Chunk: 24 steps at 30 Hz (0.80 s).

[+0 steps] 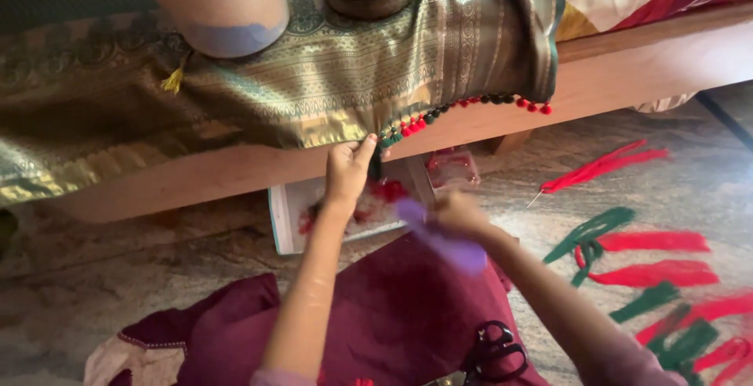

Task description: Attaching decorative red and green tassels to the edge of a sari.

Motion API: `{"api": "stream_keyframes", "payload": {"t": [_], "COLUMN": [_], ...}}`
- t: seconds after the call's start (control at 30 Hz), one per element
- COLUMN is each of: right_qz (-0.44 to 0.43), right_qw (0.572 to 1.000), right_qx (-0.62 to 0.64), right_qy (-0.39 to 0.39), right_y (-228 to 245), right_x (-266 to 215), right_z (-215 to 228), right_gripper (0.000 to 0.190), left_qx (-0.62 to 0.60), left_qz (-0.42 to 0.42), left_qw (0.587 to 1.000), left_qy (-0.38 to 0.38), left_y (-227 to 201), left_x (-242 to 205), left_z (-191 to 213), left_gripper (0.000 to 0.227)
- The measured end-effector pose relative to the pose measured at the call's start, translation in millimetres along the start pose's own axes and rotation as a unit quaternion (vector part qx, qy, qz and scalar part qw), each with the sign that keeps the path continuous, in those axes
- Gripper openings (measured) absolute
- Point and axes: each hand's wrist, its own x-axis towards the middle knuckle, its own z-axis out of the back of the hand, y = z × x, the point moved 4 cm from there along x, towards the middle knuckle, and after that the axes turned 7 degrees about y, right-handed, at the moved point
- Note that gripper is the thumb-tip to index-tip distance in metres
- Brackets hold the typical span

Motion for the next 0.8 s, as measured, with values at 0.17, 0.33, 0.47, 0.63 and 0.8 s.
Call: {"api": "stream_keyframes", "payload": {"t": [0.17,0.33,0.47,0.63,0.8], "right_qz": [0.107,0.178,0.209,0.214,0.226], "right_qw": [0.967,0.922,0.769,0.746,0.800], "right_qx": [0.117,0.343,0.604,0.630,0.542], "right_qy": [0.197,-0.019,0.003,0.013,-0.119], "right_y": [-39.6,22.1,74.6,102.8,98.3], "right_x": [-7.7,1.0,26.9,50.5,45.4], "right_z": [-101.1,-35.4,20.9,16.9,4.1], "right_gripper": [0.027,0.034,0.032,0.021,0.018], "left_qx": [0.060,0.037,0.075,0.234,-0.088], "left_qz": [-0.053,-0.043,-0.039,-0.024,0.085], "left_qw": [0.996,0.998,0.995,0.968,0.985], "left_qy": [-0.028,-0.038,-0.056,-0.085,-0.120], "left_y": [-0.9,-9.4,-17.1,-0.2,7.9], "left_x": [-11.3,-29.0,-36.8,-38.8,-24.0], "left_z": [-6.3,-17.8,-22.2,-14.6,-3.4], "left_gripper": [0.031,0.031,0.029,0.031,0.021]}}
